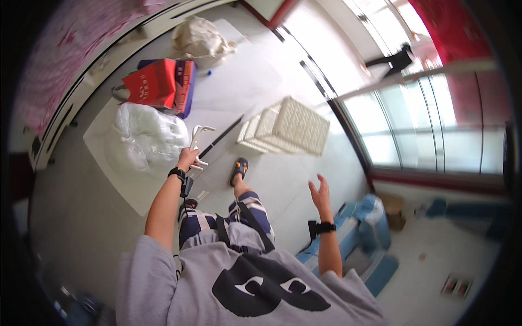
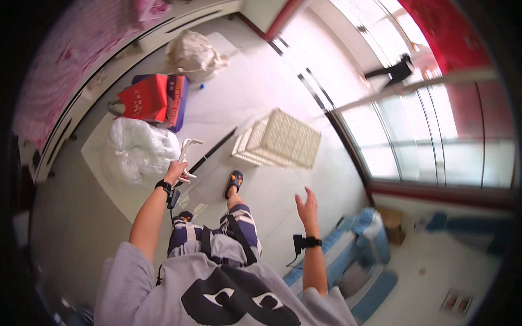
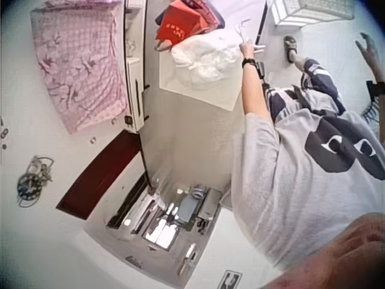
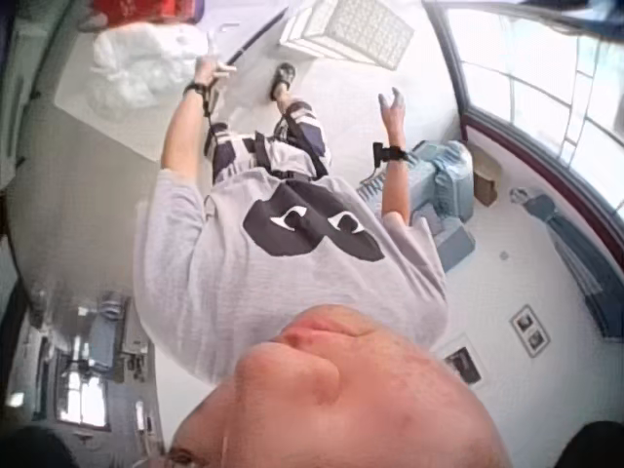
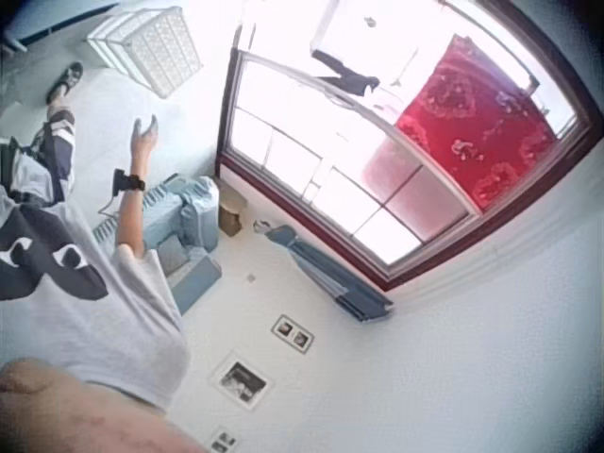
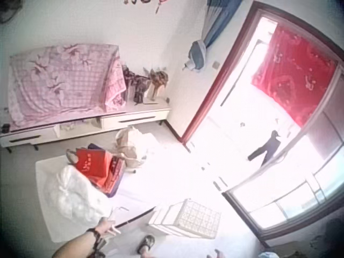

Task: Disassemble a white plastic tiered storage organizer by pulling apart the shelves and vertical supports.

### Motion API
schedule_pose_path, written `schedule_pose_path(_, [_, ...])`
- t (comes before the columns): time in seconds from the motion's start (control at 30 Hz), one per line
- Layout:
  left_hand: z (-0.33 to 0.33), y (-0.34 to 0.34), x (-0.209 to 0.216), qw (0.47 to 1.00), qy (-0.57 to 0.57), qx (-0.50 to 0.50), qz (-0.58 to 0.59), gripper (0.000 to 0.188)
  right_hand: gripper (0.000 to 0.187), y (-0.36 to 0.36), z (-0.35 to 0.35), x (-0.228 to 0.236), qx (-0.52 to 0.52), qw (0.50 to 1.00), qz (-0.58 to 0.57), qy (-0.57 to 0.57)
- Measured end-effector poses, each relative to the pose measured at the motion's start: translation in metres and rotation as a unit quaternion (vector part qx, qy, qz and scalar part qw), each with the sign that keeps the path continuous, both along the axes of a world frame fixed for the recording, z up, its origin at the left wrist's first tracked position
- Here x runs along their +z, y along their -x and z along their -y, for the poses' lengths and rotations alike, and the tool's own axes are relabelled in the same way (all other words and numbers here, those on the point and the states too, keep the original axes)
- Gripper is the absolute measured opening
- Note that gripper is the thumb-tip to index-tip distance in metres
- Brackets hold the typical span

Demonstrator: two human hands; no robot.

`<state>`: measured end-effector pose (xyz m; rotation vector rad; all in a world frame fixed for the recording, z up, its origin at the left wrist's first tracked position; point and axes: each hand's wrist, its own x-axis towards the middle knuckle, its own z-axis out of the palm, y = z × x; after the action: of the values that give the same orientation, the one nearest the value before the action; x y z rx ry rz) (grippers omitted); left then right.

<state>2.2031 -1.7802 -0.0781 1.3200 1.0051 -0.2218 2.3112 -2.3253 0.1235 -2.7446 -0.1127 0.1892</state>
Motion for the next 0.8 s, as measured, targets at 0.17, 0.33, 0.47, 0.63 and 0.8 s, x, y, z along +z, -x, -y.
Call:
schedule_pose_path(0.17, [-0.002,-0.085,0.006,0.996,-0.011,0.091,0.018,0.028,0.074,-0.161,0.048,-0.042,-0.023,0.991,-0.129,-0.014])
schedule_pose_path(0.33, [0.025,-0.127,-0.011,0.96,-0.012,0.268,0.086,0.077,0.102,-0.247,0.063,-0.062,-0.08,0.962,-0.261,-0.01])
schedule_pose_path(0.47, [0.065,-0.1,-0.027,0.958,-0.094,0.271,0.011,0.081,0.11,-0.275,0.058,-0.086,-0.225,0.841,-0.47,-0.147])
schedule_pose_path(0.63, [0.104,-0.027,-0.013,0.947,-0.031,0.31,0.08,0.069,0.094,-0.303,0.009,-0.134,-0.152,0.757,-0.521,-0.364])
schedule_pose_path(0.8, [0.127,-0.017,-0.028,0.955,0.065,0.277,-0.079,0.065,0.089,-0.306,-0.042,-0.139,-0.092,0.842,-0.413,-0.335])
